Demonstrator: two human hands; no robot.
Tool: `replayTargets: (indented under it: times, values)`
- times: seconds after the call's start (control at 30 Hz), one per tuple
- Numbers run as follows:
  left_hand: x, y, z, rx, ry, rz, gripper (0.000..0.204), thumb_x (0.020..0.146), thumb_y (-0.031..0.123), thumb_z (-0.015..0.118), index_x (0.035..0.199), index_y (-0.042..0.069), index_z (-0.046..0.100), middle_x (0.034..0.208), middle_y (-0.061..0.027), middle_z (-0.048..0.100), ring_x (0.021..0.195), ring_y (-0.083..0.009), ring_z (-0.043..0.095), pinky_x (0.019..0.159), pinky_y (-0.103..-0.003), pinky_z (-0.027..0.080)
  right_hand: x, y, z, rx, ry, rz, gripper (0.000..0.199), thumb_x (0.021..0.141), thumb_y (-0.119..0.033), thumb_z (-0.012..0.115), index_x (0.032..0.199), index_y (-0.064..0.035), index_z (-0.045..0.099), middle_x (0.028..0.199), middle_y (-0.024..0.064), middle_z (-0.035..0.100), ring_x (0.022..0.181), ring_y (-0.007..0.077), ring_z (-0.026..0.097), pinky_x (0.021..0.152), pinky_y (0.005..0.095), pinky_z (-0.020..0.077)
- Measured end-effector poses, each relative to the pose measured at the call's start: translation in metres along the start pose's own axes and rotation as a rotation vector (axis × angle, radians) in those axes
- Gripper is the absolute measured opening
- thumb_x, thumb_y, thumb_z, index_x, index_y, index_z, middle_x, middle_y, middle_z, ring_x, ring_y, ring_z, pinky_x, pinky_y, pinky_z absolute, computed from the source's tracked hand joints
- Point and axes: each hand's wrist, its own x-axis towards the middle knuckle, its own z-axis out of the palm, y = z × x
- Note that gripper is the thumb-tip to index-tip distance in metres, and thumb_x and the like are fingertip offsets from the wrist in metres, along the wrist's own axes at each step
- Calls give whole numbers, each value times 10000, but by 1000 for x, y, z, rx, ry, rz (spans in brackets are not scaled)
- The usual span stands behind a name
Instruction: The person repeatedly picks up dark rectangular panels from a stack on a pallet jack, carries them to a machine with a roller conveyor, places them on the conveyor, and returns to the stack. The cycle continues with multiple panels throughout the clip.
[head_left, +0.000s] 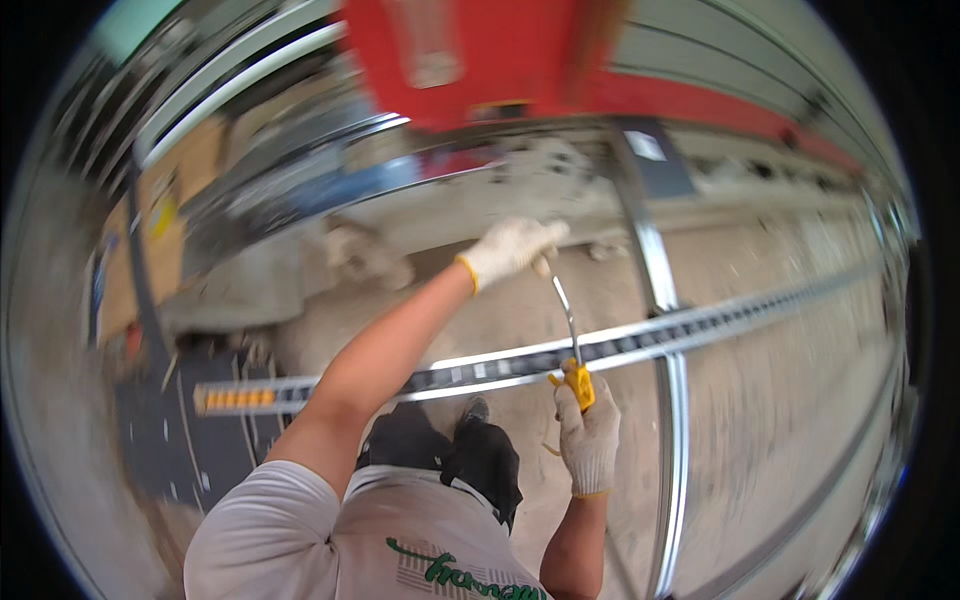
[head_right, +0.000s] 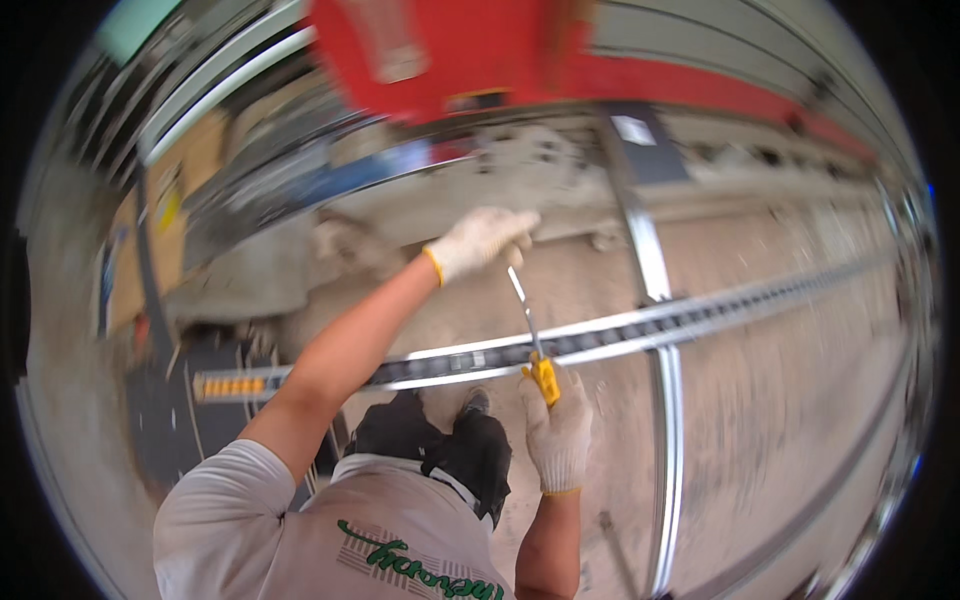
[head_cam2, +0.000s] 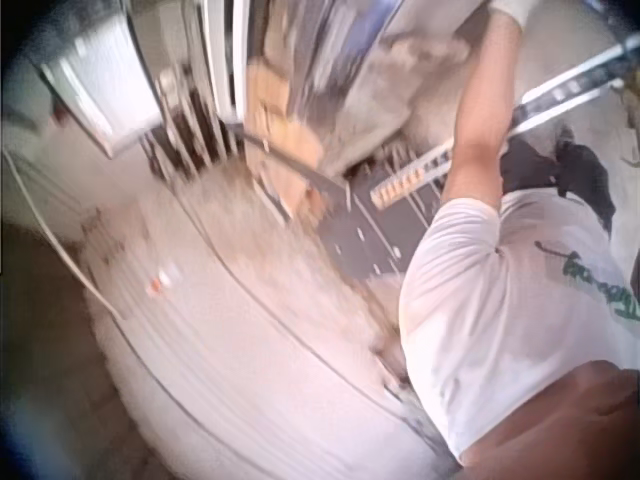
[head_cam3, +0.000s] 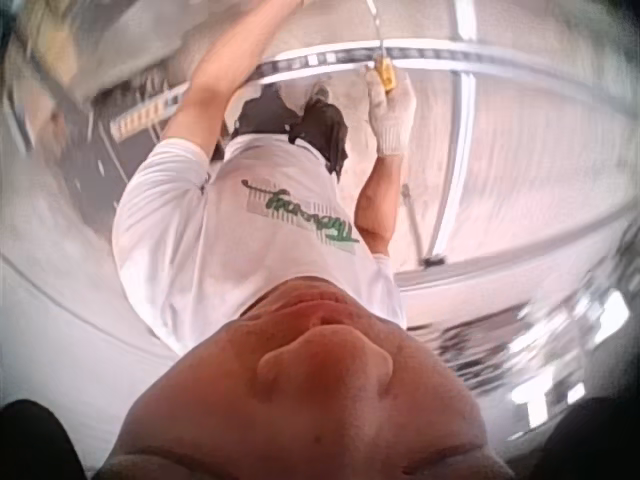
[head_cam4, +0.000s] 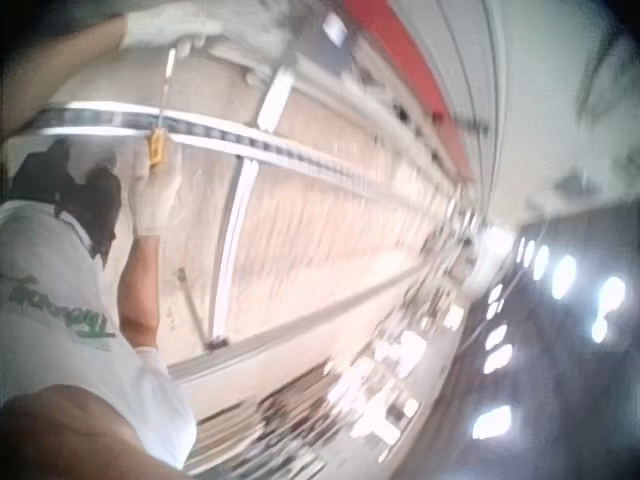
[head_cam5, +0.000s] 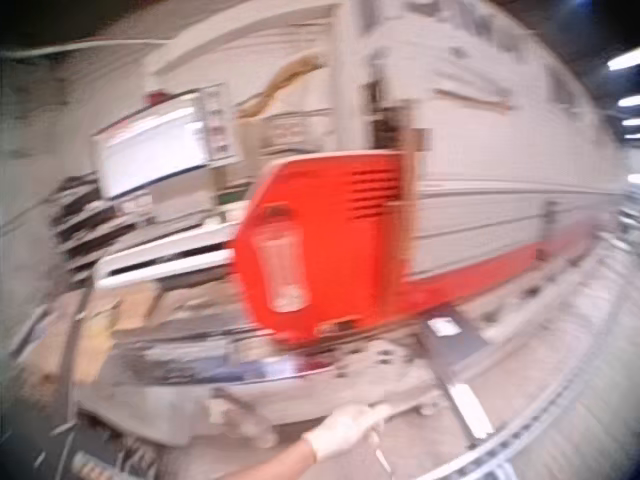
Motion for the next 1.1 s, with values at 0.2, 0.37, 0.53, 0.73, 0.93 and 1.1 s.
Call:
replayTargets:
  times: [0.2,0.37,0.53,0.73,0.93,1.1]
  values:
    - [-331,-95,-82,-431,550,-145,538,1073,529,668,981,6,756,765,-99,765,831,-155,704,926,-301,516,-41,-36,95,51,-733,-37,326,1025,-241,693,1208,25,737,715,29,656,649,176,653,615,354,525]
    - [-526,-191,-62,-527,1082,-257,536,1062,526,678,938,9,738,834,-72,741,733,-158,709,789,-340,545,-94,-49,186,-350,-1299,-268,379,1053,-341,687,1176,16,716,756,209,680,669,352,678,645,446,541]
    - [-650,-343,14,-603,1301,-707,569,1021,571,697,854,29,737,762,-66,698,648,-151,671,667,-339,515,-159,15,304,-617,-1329,-581,413,1065,-372,673,1220,10,684,907,274,732,788,475,704,716,558,548]
    - [-809,-522,109,-858,1708,-875,532,986,521,712,862,6,764,729,-95,707,669,-202,686,639,-388,524,-225,7,444,-410,-1084,-277,381,1086,-368,681,1187,-2,713,817,60,727,641,126,626,607,330,518]
    - [-944,-620,146,-1181,1337,-1251,563,982,526,684,980,-29,778,817,-162,791,839,-263,805,841,-422,597,-377,-22,557,-399,-1311,-356,324,1093,-358,671,1194,-51,699,801,28,702,538,86,524,513,278,447]
    - [-1026,-638,123,-1086,1362,-1315,629,994,576,623,1025,-29,794,864,-180,820,900,-284,812,887,-426,603,-468,-48,649,-574,-1506,-215,477,1078,-444,609,944,0,720,773,88,697,639,174,642,617,364,511]
